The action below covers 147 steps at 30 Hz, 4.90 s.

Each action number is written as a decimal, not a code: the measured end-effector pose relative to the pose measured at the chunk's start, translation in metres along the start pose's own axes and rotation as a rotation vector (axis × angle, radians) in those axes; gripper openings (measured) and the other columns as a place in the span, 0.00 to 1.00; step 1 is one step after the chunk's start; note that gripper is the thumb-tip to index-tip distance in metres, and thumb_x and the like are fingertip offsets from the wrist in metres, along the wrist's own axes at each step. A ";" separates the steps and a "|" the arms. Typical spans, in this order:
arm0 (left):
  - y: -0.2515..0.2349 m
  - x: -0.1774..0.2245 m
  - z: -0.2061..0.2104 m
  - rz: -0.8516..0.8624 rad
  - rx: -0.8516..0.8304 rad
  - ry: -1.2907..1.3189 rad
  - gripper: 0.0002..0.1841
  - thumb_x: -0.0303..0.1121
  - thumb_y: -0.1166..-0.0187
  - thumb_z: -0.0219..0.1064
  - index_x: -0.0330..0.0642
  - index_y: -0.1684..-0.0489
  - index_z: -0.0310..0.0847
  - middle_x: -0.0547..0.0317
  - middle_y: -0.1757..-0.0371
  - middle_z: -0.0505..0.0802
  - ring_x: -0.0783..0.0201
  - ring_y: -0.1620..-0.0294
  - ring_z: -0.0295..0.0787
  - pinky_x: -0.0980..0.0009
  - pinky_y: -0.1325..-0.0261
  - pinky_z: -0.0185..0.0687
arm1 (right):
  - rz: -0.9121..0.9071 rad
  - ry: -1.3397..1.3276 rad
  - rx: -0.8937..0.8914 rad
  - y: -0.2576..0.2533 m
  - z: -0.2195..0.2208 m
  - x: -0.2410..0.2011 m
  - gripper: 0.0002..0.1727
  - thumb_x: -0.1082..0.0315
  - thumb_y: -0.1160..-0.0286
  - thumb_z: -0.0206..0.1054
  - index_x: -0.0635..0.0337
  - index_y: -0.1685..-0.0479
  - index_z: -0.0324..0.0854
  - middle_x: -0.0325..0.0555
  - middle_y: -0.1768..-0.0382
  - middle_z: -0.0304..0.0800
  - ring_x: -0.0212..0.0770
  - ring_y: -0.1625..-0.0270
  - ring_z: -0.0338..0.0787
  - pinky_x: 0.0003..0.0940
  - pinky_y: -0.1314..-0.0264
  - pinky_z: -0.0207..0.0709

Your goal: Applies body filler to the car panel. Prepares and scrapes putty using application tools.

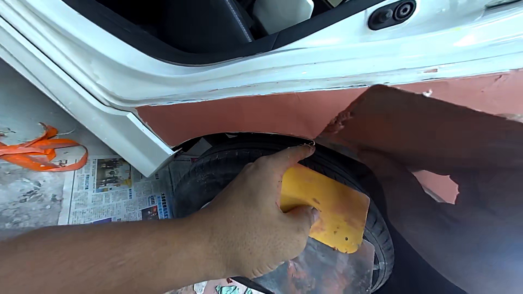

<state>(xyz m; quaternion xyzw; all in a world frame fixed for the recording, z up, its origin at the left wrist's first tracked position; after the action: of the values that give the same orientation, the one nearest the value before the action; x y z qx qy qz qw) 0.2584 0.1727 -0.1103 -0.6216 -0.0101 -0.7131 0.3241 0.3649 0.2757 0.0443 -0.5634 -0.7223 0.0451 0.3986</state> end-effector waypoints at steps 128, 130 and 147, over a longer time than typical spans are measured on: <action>-0.003 -0.013 -0.009 0.017 0.039 0.149 0.35 0.29 0.25 0.76 0.63 0.16 0.69 0.67 0.43 0.93 0.70 0.46 0.93 0.71 0.44 0.94 | -0.020 -0.045 -0.080 0.000 0.027 -0.001 0.09 0.65 0.23 0.65 0.60 0.53 0.82 0.44 0.63 0.89 0.37 0.65 0.90 0.37 0.68 0.83; -0.003 -0.015 -0.011 0.022 0.050 0.179 0.35 0.27 0.25 0.76 0.60 0.17 0.70 0.65 0.43 0.93 0.69 0.46 0.94 0.71 0.43 0.94 | -0.037 -0.011 -0.081 -0.003 0.029 -0.008 0.09 0.66 0.24 0.66 0.60 0.53 0.84 0.45 0.63 0.91 0.39 0.66 0.91 0.37 0.71 0.82; 0.001 -0.016 -0.018 0.037 0.069 0.171 0.36 0.27 0.26 0.76 0.60 0.16 0.69 0.65 0.44 0.93 0.68 0.47 0.94 0.70 0.44 0.95 | 0.036 -0.070 -0.057 -0.001 0.037 -0.004 0.12 0.64 0.22 0.68 0.65 0.51 0.83 0.51 0.61 0.90 0.40 0.62 0.91 0.40 0.61 0.85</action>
<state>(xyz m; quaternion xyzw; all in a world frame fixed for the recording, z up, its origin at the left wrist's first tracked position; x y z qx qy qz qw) 0.2436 0.1712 -0.1288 -0.5470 0.0045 -0.7566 0.3582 0.3414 0.2858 0.0172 -0.5855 -0.7265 0.0516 0.3560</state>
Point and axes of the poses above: each hand's wrist, its own y-axis away from the middle knuckle, its own z-axis out of the palm, x = y × z, the point moved 2 cm from there along -y, towards the middle knuckle
